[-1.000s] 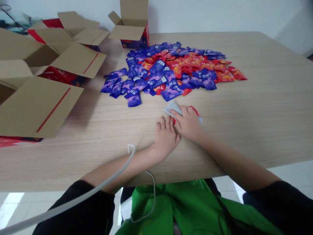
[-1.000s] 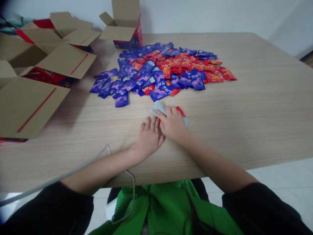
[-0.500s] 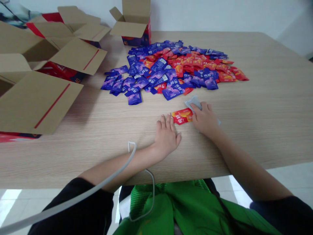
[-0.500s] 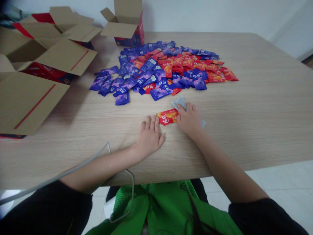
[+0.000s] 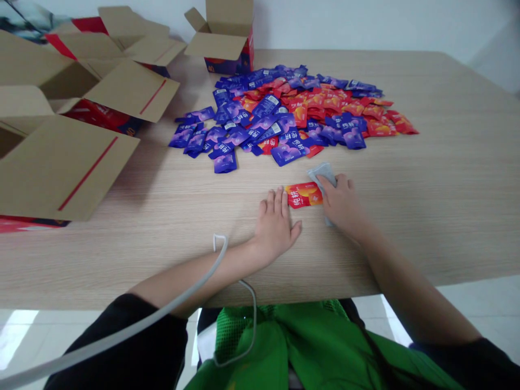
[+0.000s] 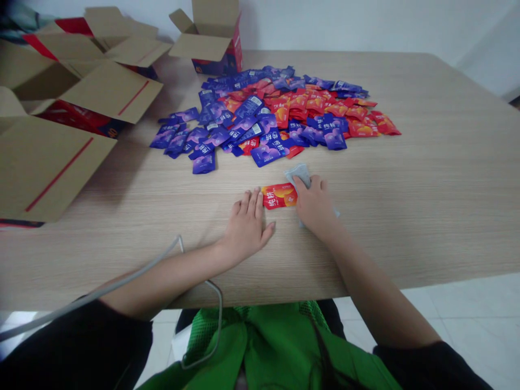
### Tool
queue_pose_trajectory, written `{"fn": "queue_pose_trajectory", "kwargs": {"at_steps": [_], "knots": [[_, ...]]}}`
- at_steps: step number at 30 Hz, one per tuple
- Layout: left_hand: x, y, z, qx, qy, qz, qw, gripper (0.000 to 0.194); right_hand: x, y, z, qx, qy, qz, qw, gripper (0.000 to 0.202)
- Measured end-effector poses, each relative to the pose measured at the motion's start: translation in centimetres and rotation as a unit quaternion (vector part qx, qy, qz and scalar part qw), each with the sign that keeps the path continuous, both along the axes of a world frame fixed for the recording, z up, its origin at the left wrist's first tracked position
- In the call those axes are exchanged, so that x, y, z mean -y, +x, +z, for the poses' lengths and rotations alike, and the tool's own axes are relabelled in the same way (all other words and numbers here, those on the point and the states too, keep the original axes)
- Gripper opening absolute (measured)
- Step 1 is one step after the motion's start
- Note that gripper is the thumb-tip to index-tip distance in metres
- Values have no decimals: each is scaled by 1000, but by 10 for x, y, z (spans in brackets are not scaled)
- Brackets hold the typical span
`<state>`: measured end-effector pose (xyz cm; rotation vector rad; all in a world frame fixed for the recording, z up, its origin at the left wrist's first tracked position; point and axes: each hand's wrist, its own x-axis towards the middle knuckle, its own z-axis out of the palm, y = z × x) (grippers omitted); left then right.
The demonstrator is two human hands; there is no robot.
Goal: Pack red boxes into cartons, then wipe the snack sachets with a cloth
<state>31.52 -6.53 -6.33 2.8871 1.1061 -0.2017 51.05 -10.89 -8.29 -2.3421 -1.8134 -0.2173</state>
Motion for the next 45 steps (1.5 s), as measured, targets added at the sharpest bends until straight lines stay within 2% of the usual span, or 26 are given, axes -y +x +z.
{"fn": "queue_pose_trajectory", "kwargs": {"at_steps": [4,8,10,12,14,16,19,25,29,33,36,38,41,43,45], "knots": [[-1,1,2,-5,-5,3,1000,82,2,7,5,-60,9,-11,998,57],[0,1,4,-10,-7,1,1000,82,4,1,23,-85,73,-34,993,63],[0,1,6,-11,-6,2,1000,81,3,-14,30,-84,94,0,992,62],[1,2,8,-13,-4,7,1000,80,0,-33,30,-80,73,64,992,59],[0,3,9,-19,-5,4,1000,79,-4,-49,24,-58,31,121,991,54],[0,3,10,-25,-6,-3,1000,77,-6,-57,15,-29,1,142,990,51],[-1,4,10,-28,-1,-2,1000,79,-3,-53,6,1,-9,112,994,53],[-1,5,9,-34,-5,8,999,81,15,-19,5,34,-26,-19,999,55],[-1,5,9,-36,-5,4,999,81,24,4,-2,51,-27,-41,998,55],[-1,5,9,-31,-4,1,1000,80,25,24,-2,34,-30,-4,999,56],[-1,4,9,-26,-3,2,1000,80,21,27,12,-15,6,14,1000,58],[-1,4,8,-20,-4,2,1000,80,18,19,23,-44,38,42,997,57],[-1,3,7,-13,-1,0,1000,79,15,-4,32,-87,33,148,985,56],[-1,3,7,-13,2,-4,1000,77,16,-16,29,-99,10,209,973,55],[-2,3,7,-15,2,-9,1000,76,19,-20,21,-95,-3,230,968,55]]}}
